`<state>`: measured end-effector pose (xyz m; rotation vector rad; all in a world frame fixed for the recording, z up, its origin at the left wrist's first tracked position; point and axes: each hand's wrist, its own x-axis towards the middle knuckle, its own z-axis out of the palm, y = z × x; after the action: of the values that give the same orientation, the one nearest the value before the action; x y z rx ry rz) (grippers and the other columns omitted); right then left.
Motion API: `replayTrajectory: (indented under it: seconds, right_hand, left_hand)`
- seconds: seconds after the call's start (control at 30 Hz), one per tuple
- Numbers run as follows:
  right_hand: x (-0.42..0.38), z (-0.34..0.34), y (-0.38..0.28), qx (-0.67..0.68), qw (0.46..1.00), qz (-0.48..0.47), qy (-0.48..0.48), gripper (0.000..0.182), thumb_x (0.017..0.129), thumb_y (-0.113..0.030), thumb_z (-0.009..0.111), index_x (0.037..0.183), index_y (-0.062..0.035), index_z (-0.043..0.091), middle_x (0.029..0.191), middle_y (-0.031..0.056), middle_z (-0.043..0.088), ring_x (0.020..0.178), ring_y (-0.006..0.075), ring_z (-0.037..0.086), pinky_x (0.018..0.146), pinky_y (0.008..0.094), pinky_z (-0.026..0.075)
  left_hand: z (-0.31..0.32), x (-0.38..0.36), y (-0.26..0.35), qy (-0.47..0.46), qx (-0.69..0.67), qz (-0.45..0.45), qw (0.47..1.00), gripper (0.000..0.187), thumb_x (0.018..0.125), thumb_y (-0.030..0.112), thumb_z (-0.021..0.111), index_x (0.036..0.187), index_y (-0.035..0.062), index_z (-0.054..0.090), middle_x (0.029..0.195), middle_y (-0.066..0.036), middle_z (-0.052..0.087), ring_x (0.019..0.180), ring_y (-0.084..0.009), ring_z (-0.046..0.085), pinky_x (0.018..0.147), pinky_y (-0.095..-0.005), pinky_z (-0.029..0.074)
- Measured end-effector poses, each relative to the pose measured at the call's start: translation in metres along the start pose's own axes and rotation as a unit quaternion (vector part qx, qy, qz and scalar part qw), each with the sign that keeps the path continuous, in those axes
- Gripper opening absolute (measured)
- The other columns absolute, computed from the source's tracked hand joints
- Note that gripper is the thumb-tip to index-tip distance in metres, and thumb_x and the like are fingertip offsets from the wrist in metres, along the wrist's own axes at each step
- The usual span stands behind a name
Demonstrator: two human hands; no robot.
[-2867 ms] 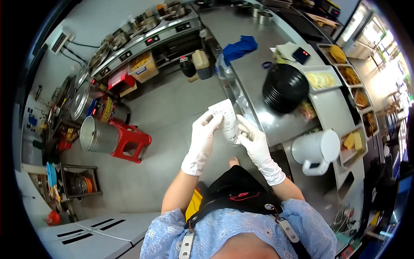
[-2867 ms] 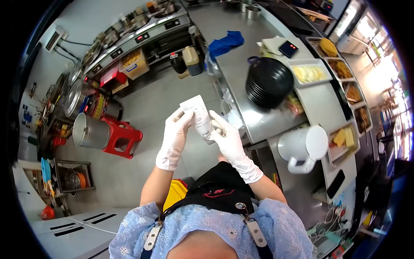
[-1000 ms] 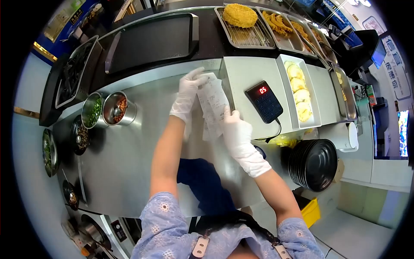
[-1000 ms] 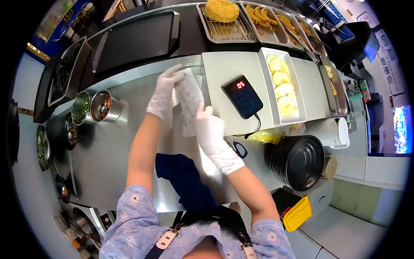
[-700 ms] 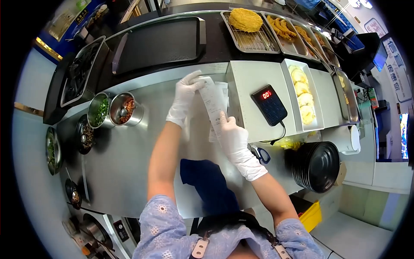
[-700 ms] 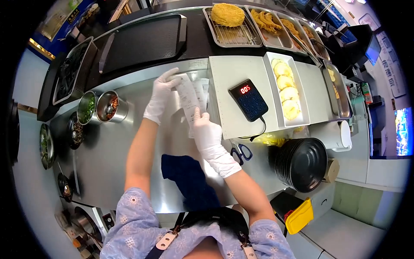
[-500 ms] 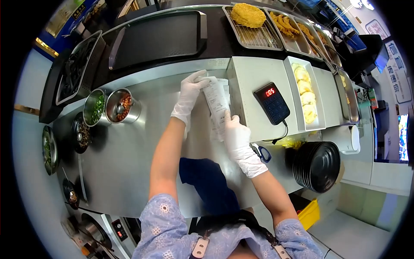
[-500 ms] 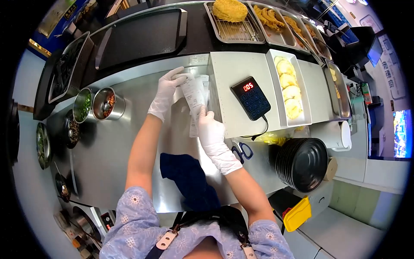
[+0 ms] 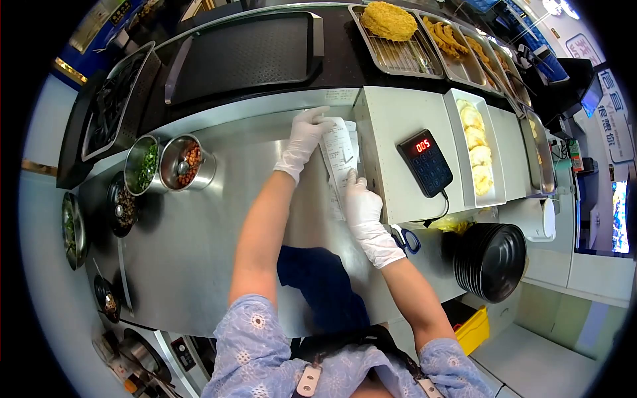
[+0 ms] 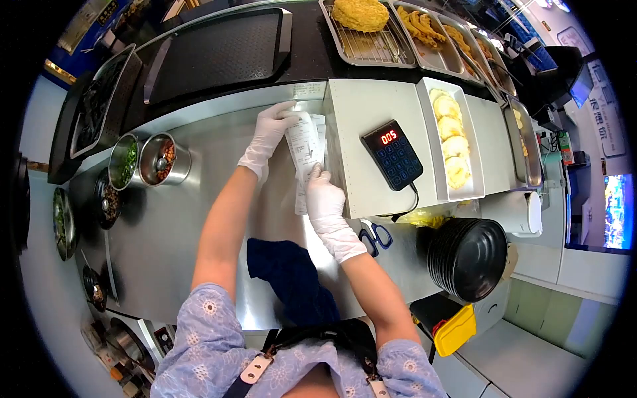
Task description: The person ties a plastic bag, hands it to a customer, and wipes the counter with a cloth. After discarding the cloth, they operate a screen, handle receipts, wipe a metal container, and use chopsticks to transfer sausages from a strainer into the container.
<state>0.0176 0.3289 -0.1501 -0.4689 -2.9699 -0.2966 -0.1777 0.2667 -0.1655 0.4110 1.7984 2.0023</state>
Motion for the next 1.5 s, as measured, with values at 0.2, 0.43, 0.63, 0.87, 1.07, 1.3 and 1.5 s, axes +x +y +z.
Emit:
replayTrajectory:
  seconds: [0.2,0.43,0.63,0.87,1.07,1.3,1.5]
  right_hand:
    - [-0.003,0.016,-0.006,-0.071,0.996,-0.001,-0.047,0.037,0.085,-0.013,0.051,0.120,-0.0021,0.051,0.082,0.0049,0.054,0.061,0.0130,0.060,0.041,0.0250,0.047]
    - [-0.050,-0.044,-0.004,0.211,0.975,-0.063,0.018,0.049,0.077,-0.013,0.061,0.121,0.0024,0.047,0.114,0.0167,0.049,0.101,0.0312,0.052,0.081,0.0397,0.046]
    - [-0.150,-0.061,-0.021,0.321,0.872,-0.354,-0.109,0.065,0.074,-0.033,0.068,0.130,-0.0101,0.046,0.134,0.0130,0.042,0.126,0.0317,0.036,0.105,0.0481,0.028]
    - [-0.159,-0.022,-0.037,0.308,0.905,-0.278,-0.096,0.059,0.080,-0.037,0.061,0.130,-0.0109,0.046,0.137,0.0109,0.042,0.130,0.0309,0.032,0.108,0.0468,0.022]
    - [-0.187,0.011,0.022,0.318,0.943,-0.091,-0.029,0.063,0.080,-0.031,0.064,0.127,0.0050,0.043,0.138,0.0240,0.035,0.132,0.0397,0.027,0.109,0.0483,0.020]
    - [-0.216,-0.018,0.043,0.345,0.903,-0.237,-0.092,0.095,0.068,-0.051,0.071,0.133,0.0069,0.034,0.142,0.0257,0.028,0.136,0.0396,0.018,0.112,0.0455,0.014]
    - [-0.275,-0.007,0.024,0.470,0.823,-0.318,-0.016,0.034,0.070,-0.006,0.067,0.102,-0.0029,0.056,0.118,0.0145,0.053,0.115,0.0353,0.046,0.100,0.0432,0.035]
  left_hand:
    - [0.008,0.000,-0.012,0.056,0.283,0.054,0.956,0.041,0.076,0.010,0.062,0.116,0.0026,0.059,0.092,-0.014,0.067,0.083,-0.0241,0.064,0.078,-0.0336,0.050]
    - [-0.007,-0.050,0.009,0.213,0.296,0.181,0.913,0.047,0.081,0.012,0.062,0.123,-0.0023,0.050,0.115,-0.019,0.057,0.108,-0.0301,0.054,0.092,-0.0358,0.042]
    - [-0.051,-0.225,0.020,0.232,0.389,0.144,0.880,0.034,0.085,0.001,0.054,0.119,-0.0026,0.053,0.114,-0.018,0.057,0.108,-0.0307,0.053,0.094,-0.0368,0.041]
    - [-0.052,-0.402,0.001,0.294,0.284,-0.036,0.912,0.027,0.089,0.003,0.051,0.115,-0.0045,0.055,0.113,-0.015,0.057,0.105,-0.0237,0.056,0.092,-0.0326,0.043]
    - [-0.028,-0.510,0.010,0.350,0.198,-0.093,0.911,0.021,0.089,0.001,0.051,0.107,-0.0034,0.061,0.102,-0.009,0.062,0.094,-0.0167,0.059,0.083,-0.0278,0.047]
    - [0.044,-0.629,-0.001,0.463,0.123,-0.100,0.872,0.021,0.090,0.001,0.051,0.108,-0.0049,0.061,0.098,-0.009,0.064,0.090,-0.0142,0.060,0.084,-0.0263,0.047]
    - [0.118,-0.711,-0.028,0.519,0.044,-0.136,0.843,0.019,0.091,0.001,0.050,0.105,-0.0048,0.061,0.095,-0.009,0.064,0.089,-0.0141,0.059,0.085,-0.0261,0.047]
